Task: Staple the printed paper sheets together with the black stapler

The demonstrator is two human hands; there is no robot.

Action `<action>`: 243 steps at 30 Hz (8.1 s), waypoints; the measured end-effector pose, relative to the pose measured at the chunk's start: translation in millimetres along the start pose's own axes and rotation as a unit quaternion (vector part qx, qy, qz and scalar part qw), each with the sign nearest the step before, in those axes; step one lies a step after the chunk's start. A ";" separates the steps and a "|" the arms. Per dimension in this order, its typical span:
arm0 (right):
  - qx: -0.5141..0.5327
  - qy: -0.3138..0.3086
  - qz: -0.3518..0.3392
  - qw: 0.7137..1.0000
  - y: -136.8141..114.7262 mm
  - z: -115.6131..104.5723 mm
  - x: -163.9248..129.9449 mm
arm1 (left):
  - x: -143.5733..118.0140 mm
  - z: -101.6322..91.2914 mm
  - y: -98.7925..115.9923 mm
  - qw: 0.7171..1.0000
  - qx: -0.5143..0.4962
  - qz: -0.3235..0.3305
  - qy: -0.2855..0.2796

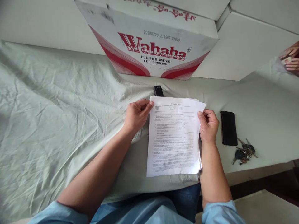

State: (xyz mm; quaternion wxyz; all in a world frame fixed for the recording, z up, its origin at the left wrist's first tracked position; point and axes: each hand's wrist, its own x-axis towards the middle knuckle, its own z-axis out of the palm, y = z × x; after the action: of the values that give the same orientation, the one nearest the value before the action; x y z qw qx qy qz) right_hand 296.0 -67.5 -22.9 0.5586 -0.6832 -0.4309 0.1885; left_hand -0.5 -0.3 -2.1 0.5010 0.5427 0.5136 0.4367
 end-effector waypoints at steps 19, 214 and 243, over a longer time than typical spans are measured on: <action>0.034 -0.100 0.071 0.992 -6.8 -11.0 -0.3 | 2.6 -2.5 -4.3 0.997 -0.057 -0.051 -0.019; 0.044 0.120 -0.069 0.989 9.3 -13.3 10.2 | -4.2 -2.3 -2.2 0.992 -0.005 0.016 -0.123; 0.027 0.104 -0.041 0.993 3.4 -5.6 5.2 | -5.2 -1.6 2.9 0.990 0.075 0.052 -0.110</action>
State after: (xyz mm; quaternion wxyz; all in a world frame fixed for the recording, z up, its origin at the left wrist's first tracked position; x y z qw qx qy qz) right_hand 304.3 -66.7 -23.2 0.6260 -0.6654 -0.3928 0.1055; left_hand -2.2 -5.2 1.2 0.4890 0.6496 0.4580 0.3594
